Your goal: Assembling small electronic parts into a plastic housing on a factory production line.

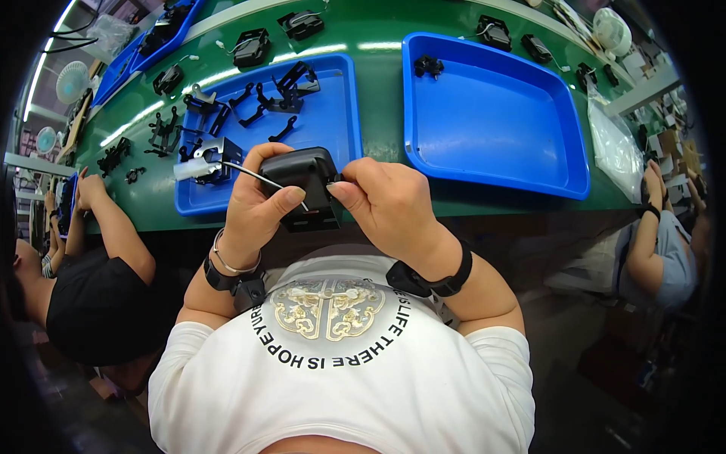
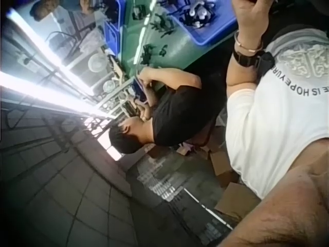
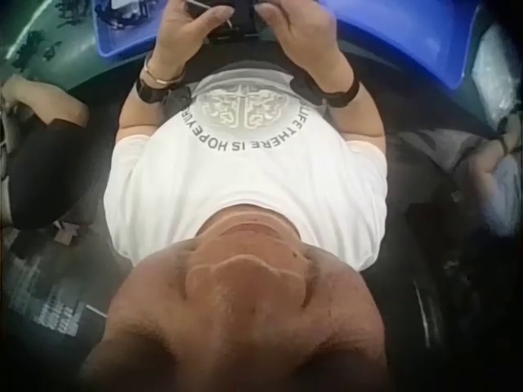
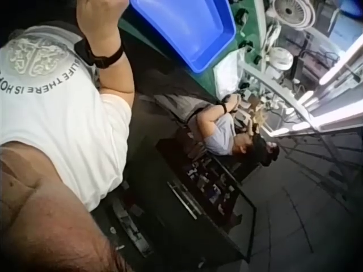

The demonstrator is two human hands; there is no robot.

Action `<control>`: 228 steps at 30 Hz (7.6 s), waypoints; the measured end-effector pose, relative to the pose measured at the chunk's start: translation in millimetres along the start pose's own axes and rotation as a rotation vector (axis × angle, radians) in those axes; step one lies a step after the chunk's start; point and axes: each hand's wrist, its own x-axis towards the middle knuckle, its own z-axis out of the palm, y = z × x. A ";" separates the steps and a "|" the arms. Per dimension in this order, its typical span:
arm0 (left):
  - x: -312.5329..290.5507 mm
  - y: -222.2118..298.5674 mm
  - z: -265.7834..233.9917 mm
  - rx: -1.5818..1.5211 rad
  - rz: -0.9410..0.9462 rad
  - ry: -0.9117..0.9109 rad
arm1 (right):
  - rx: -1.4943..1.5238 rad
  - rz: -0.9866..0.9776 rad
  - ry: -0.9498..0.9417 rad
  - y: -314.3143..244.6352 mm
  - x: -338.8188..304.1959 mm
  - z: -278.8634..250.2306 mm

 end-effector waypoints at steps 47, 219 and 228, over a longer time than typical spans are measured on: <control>-5.6 -0.2 -0.3 -0.105 -0.189 -0.017 | 0.234 -0.097 0.075 -5.1 0.2 -2.0; -2.6 -7.9 9.5 -0.114 -0.355 -0.014 | 0.079 -0.054 0.162 12.7 -20.2 11.1; -2.0 -6.6 11.5 -0.027 -0.271 0.005 | 0.536 0.396 0.096 11.7 -17.5 21.1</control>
